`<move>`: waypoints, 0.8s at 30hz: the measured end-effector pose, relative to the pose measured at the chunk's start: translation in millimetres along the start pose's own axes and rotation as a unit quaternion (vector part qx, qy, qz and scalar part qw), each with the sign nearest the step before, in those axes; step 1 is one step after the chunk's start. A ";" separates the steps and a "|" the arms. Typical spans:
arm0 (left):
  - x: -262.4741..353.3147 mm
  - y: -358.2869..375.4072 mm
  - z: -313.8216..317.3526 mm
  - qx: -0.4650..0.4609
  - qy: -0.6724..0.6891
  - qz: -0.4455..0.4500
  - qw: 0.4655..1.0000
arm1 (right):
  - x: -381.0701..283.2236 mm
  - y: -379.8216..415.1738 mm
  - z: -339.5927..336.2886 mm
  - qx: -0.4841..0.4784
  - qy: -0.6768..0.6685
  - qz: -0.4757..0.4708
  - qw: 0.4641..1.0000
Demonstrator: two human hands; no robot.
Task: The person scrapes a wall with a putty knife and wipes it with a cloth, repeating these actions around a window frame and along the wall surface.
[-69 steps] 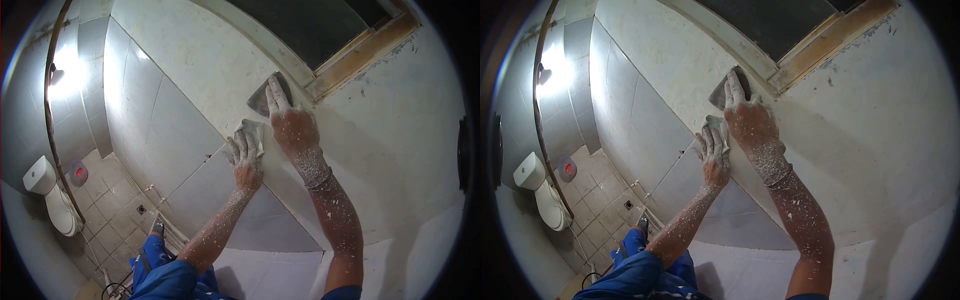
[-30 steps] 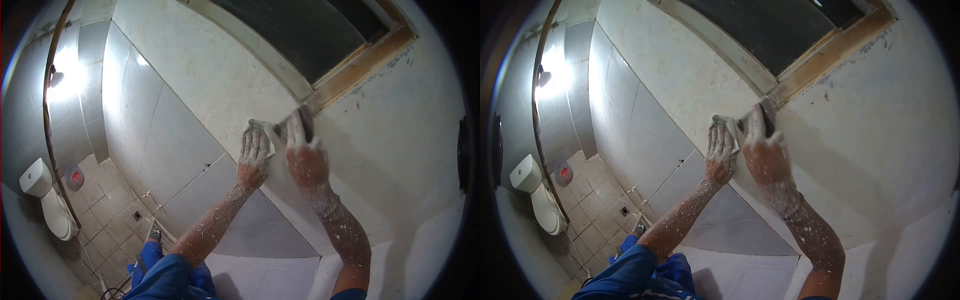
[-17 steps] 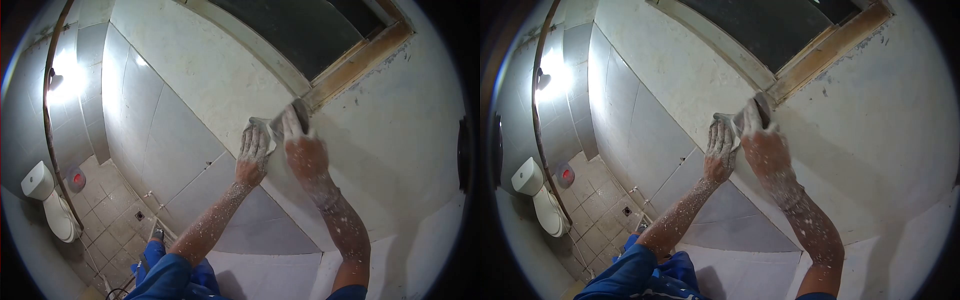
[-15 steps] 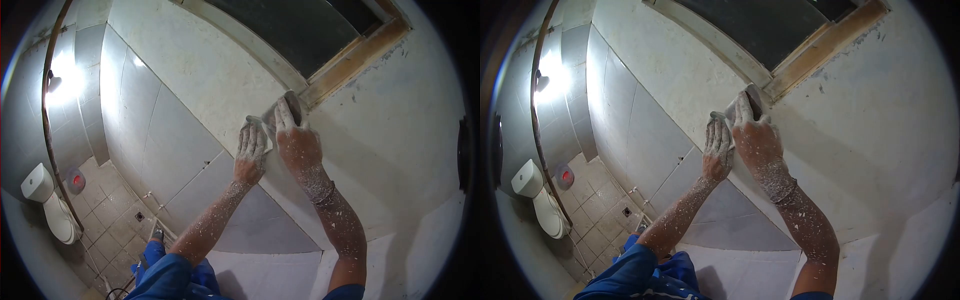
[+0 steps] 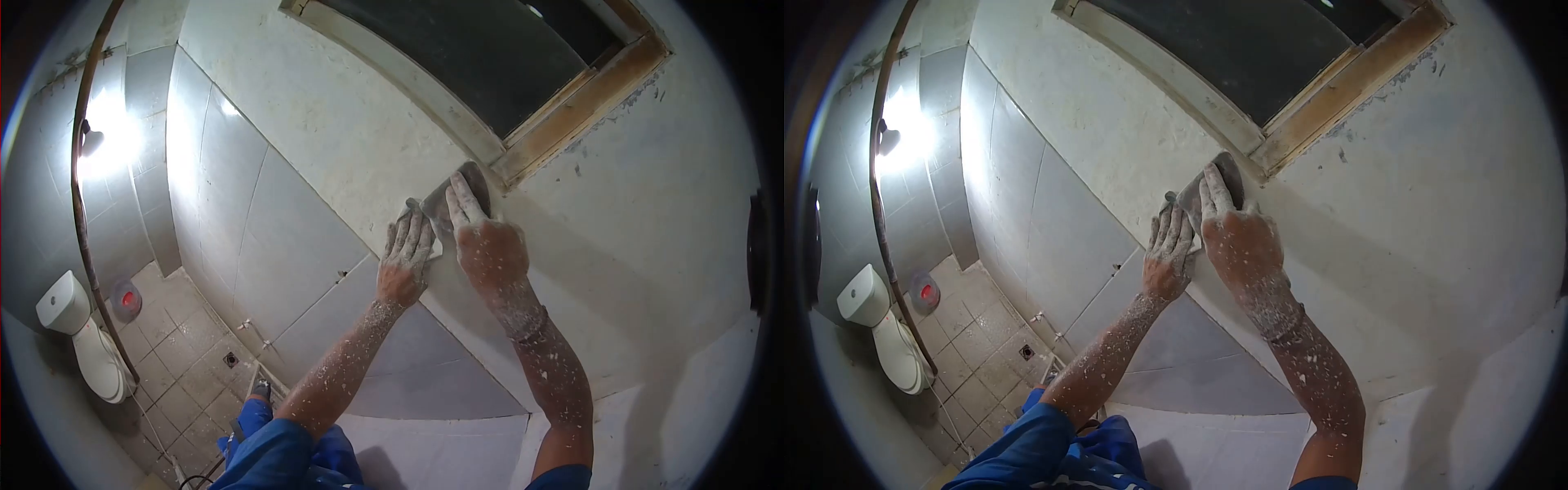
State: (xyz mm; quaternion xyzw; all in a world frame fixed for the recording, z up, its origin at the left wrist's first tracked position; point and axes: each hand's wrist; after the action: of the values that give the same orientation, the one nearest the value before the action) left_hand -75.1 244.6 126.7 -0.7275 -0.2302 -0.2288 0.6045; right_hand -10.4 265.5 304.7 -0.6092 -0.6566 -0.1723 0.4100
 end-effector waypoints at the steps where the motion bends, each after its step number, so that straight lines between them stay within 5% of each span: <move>1: -0.7 0.1 2.0 0.018 0.000 0.006 1.000 | -2.7 -2.6 -9.4 0.009 -0.015 -0.009 1.000; 6: -1.4 0.1 0.7 -0.003 0.007 -0.003 1.000 | -6.5 12.1 -8.9 -0.059 0.001 -0.007 0.998; 13: -4.8 1.3 10.0 0.051 0.018 -0.001 0.999 | 6.2 15.3 0.5 0.006 0.000 -0.045 0.999; 24: -7.5 1.5 3.3 0.013 0.010 0.005 1.000 | 14.1 12.4 1.1 0.020 -0.052 -0.056 0.997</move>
State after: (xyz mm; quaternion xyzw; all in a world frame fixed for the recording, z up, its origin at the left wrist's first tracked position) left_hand -79.9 247.2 120.4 -0.7184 -0.2235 -0.2301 0.6173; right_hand 2.0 278.0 311.3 -0.5709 -0.7136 -0.1499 0.3774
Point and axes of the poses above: each hand's wrist, its own y-axis away from the middle knuckle, its own z-axis out of the palm, x = y × z, and after that the axes turned 2 degrees about y, right-handed
